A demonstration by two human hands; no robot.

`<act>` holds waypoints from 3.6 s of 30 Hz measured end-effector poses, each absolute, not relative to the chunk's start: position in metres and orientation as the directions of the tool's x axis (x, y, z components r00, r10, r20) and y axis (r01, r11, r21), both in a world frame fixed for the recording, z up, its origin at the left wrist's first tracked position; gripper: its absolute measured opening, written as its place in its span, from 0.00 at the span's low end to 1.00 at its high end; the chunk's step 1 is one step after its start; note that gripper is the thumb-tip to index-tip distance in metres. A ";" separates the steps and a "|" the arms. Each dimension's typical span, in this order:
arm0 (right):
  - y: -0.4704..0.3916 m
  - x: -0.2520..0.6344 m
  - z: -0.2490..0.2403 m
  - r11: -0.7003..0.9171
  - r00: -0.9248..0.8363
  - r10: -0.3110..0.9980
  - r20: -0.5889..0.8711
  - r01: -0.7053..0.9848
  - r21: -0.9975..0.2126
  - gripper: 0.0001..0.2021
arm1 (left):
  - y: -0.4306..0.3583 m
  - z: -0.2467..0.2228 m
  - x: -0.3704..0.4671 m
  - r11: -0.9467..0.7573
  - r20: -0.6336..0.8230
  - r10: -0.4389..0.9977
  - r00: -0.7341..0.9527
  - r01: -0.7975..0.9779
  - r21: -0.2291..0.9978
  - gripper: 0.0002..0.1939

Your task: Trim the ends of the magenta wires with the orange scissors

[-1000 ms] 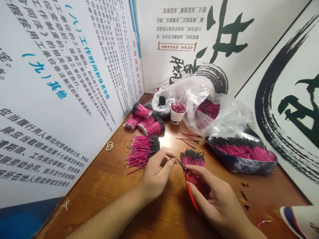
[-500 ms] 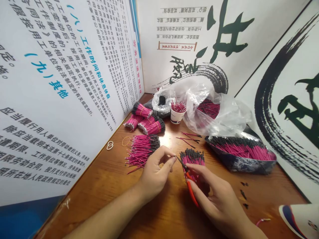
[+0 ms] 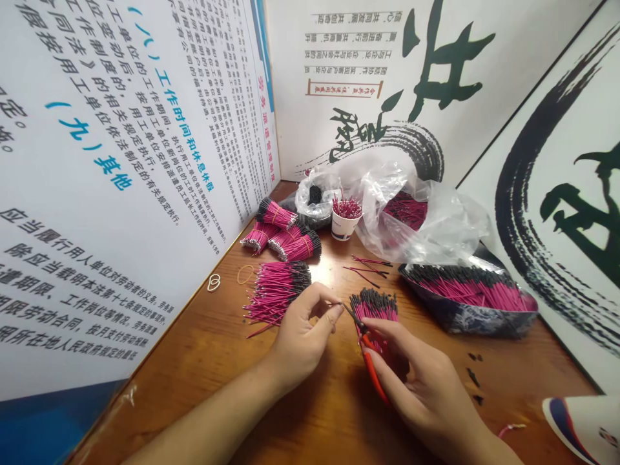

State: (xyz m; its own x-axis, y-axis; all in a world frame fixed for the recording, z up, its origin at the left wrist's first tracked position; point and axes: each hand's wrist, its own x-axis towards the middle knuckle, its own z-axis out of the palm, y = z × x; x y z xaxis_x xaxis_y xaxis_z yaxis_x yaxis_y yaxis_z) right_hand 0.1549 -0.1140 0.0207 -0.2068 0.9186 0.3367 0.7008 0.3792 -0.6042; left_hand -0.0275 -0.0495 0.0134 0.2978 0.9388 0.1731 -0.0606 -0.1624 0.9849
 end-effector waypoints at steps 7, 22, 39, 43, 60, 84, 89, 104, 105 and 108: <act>-0.114 0.154 0.019 0.373 -0.222 0.926 0.306 0.669 -0.643 0.15 | -0.050 0.013 -0.027 -0.170 0.181 0.940 0.289 -0.063 0.983 0.05; -0.114 0.155 0.020 0.343 -0.196 0.936 0.294 0.699 -0.627 0.13 | -0.047 0.008 -0.027 -0.196 0.185 0.947 0.263 0.017 0.980 0.06; -0.110 0.153 0.012 0.303 -0.165 0.951 0.262 0.679 -0.668 0.14 | -0.042 0.003 -0.027 -0.177 0.164 0.952 0.258 0.028 0.984 0.07; -0.110 0.154 0.009 0.312 -0.161 0.945 0.284 0.697 -0.645 0.14 | -0.040 0.002 -0.027 -0.174 0.162 0.951 0.262 0.021 0.985 0.07; -0.108 0.152 0.012 0.294 -0.173 0.954 0.246 0.709 -0.641 0.14 | -0.040 0.003 -0.027 -0.092 0.107 0.953 0.285 -0.066 0.994 0.06; -0.108 0.156 0.018 0.294 -0.177 0.953 0.244 0.722 -0.626 0.14 | -0.038 0.007 -0.029 -0.075 0.106 0.943 0.314 -0.111 0.991 0.05; -0.109 0.156 0.019 0.295 -0.179 0.953 0.244 0.725 -0.622 0.13 | -0.039 0.010 -0.028 -0.067 0.100 0.944 0.313 -0.116 0.991 0.05; -0.110 0.157 0.019 0.311 -0.201 0.949 0.242 0.722 -0.618 0.12 | -0.039 0.009 -0.028 -0.090 0.129 0.938 0.323 -0.134 0.987 0.04; -0.110 0.157 0.019 0.310 -0.199 0.949 0.244 0.725 -0.614 0.12 | -0.039 0.009 -0.029 -0.090 0.128 0.938 0.322 -0.132 0.987 0.04; -0.110 0.157 0.020 0.317 -0.201 0.946 0.253 0.730 -0.605 0.13 | -0.039 0.009 -0.029 -0.083 0.121 0.938 0.324 -0.127 0.988 0.04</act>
